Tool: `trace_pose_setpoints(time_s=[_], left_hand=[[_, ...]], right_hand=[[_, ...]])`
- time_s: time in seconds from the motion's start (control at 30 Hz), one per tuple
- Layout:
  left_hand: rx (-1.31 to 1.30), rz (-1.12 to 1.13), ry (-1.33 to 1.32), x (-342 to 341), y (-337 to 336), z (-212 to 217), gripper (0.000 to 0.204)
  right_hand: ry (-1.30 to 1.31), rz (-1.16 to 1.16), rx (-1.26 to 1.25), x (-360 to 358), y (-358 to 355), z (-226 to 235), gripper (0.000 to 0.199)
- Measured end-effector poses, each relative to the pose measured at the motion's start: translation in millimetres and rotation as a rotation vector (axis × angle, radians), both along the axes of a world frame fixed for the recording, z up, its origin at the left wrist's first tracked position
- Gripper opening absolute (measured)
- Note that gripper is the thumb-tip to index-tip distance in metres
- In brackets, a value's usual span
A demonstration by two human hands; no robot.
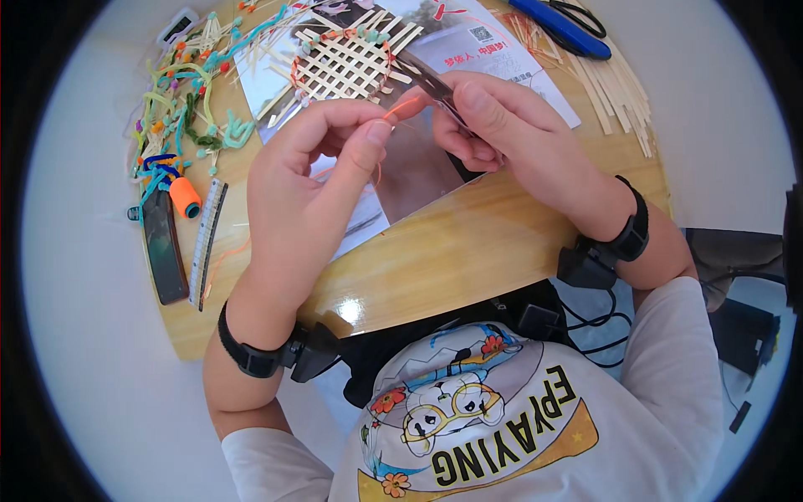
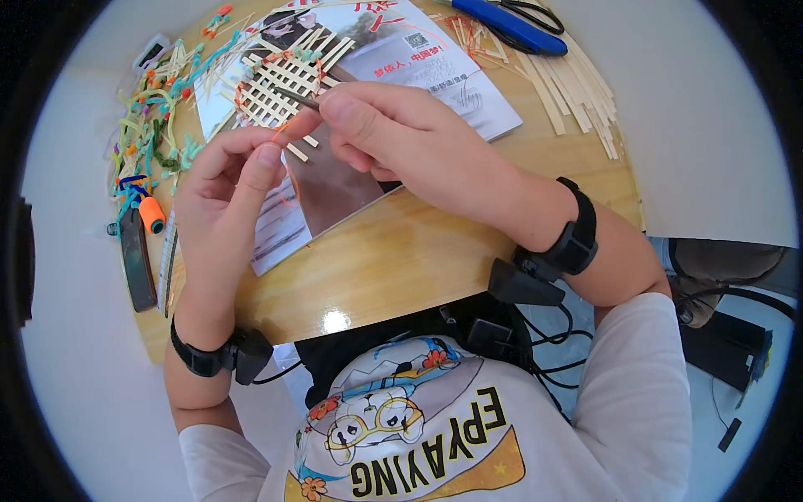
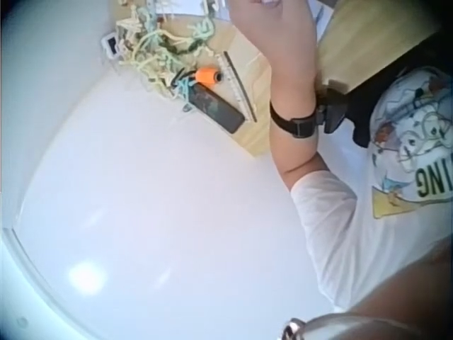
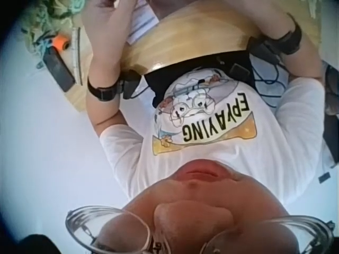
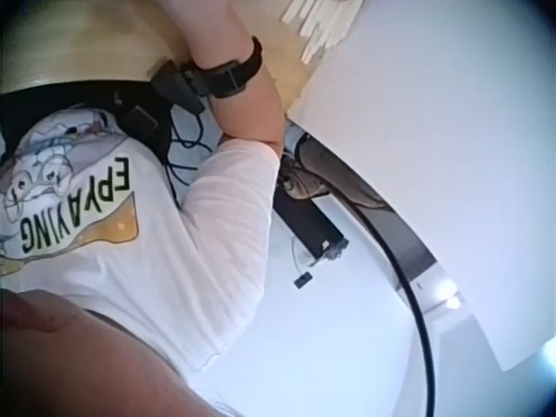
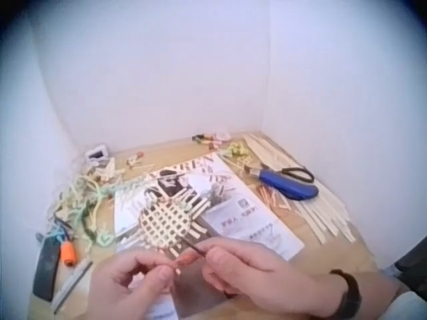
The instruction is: Weaving and tying bamboo strips together to create a decorative lattice or craft object.
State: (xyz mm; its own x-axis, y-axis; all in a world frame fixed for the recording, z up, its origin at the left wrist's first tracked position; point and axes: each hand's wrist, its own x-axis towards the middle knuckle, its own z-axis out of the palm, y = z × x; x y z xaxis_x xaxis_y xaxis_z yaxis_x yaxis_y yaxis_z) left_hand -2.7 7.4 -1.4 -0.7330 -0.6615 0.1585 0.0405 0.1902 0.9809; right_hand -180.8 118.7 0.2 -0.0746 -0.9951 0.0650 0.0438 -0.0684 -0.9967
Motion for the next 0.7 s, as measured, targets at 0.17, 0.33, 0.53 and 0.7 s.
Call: trace_pose_setpoints(time_s=[0.17, 0.33, 0.53, 0.7], left_hand=[[-0.516, 0.028, 0.049, -1, -4, 4, 0.008], [-0.696, 0.041, 0.078, 1, -9, 6, 0.008], [-0.742, 0.078, 0.097, 2, -13, 7, 0.010], [-0.768, 0.111, 0.118, 2, -15, 7, 0.010]], right_hand=[[-0.045, 0.063, 0.020, -5, -1, -2, 0.053], [0.048, 0.087, 0.010, -7, -1, 3, 0.053], [0.166, 0.072, -0.010, -7, 0, 6, 0.049], [0.139, 0.069, 0.021, -5, 0, 6, 0.045]])
